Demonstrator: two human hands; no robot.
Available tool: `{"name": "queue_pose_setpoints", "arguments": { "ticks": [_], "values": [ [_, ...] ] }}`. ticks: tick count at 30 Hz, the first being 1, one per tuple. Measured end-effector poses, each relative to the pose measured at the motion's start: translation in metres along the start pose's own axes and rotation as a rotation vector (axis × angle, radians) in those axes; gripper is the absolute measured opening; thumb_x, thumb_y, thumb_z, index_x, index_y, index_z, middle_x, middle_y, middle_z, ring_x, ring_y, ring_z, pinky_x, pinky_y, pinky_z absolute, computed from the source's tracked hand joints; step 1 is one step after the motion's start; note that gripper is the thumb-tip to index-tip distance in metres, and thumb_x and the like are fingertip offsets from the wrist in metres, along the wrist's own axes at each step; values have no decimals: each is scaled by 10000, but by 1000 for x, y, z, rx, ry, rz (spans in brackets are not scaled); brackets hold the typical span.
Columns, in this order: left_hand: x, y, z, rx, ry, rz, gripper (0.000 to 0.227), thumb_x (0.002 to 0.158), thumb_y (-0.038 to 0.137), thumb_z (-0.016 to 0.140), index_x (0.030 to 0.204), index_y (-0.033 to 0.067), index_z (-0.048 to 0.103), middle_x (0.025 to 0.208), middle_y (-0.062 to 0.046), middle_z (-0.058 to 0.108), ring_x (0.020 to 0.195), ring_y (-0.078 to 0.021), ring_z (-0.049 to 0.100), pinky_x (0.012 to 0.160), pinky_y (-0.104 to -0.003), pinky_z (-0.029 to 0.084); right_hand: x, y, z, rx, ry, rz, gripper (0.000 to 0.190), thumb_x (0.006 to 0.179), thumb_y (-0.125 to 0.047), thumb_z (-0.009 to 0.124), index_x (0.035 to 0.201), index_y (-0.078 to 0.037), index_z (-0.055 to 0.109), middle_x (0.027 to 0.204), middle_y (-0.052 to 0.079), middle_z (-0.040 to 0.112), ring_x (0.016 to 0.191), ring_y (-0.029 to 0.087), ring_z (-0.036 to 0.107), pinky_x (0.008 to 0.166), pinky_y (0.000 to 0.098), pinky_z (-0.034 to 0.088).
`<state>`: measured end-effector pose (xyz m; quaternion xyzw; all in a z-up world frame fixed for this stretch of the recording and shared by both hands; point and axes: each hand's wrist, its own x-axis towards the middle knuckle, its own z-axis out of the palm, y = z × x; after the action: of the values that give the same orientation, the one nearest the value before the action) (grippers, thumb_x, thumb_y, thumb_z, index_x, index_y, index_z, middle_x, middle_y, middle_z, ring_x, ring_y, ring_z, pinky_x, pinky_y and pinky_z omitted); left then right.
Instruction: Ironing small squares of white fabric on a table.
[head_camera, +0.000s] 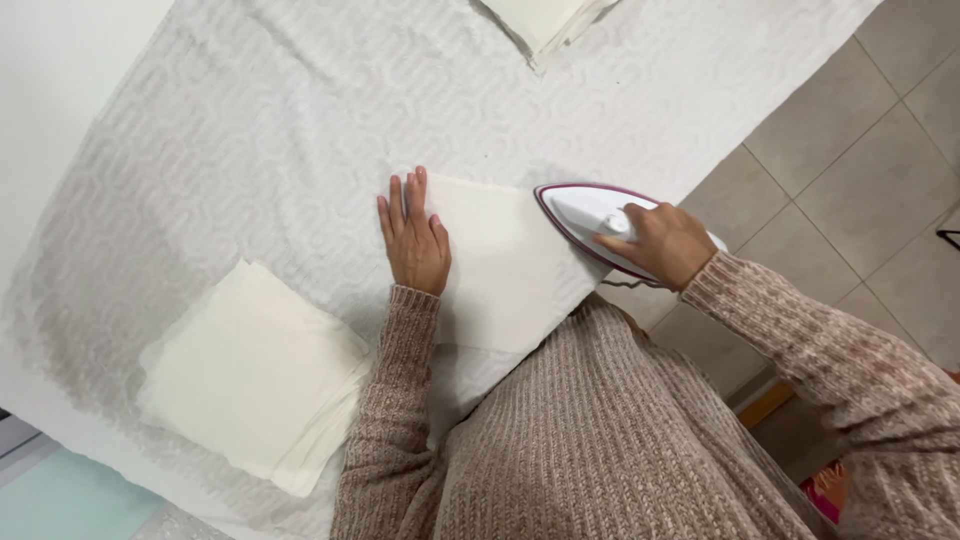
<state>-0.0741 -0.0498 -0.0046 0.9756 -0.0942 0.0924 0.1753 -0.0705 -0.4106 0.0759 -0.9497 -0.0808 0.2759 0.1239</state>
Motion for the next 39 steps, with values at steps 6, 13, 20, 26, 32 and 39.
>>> {"name": "queue_pose_setpoints", "arguments": {
  "ticks": [6,13,20,26,32,39],
  "values": [
    [0,1,-1,-15,-1,4,618,1034,153,352,1599,-17,168,1653,-111,359,1546,-366,233,1266,-554,103,-19,41,5,-10,43,-6,572,902,-570,675,988,-6,713,744,237,718,744,436,725,680,503,580],
    [6,4,-3,0,70,16,609,1038,160,366,1593,-29,200,1638,-116,387,1528,-361,286,1263,-541,142,28,0,10,-72,55,-85,628,872,-685,630,1074,-96,712,741,216,727,773,413,747,696,494,597],
    [0,9,-33,-460,166,-183,671,1024,58,378,1585,-88,42,1648,-217,300,1517,-424,283,1258,-523,208,91,-81,24,-58,92,-270,619,884,-691,614,1037,-98,704,758,210,718,790,407,751,699,495,601],
    [-23,19,-48,-716,203,-348,776,998,-35,459,1600,-57,-29,1614,-230,304,1472,-396,346,1192,-461,340,127,-142,15,-55,111,-329,621,891,-673,638,978,-63,707,778,204,707,798,406,751,678,489,605],
    [-6,1,-43,-553,127,-428,629,905,7,710,1439,-63,384,1158,-172,579,1038,-315,615,854,-328,589,130,-147,22,-37,106,-287,595,873,-633,687,989,-50,712,801,203,697,811,428,746,678,520,603],
    [18,-27,-23,-401,-216,-633,414,808,324,865,1110,124,665,851,13,749,759,-195,734,710,-355,571,74,-54,11,-35,19,-61,595,907,-646,648,1107,-91,723,901,226,712,895,449,742,738,530,609]
  ]
}}
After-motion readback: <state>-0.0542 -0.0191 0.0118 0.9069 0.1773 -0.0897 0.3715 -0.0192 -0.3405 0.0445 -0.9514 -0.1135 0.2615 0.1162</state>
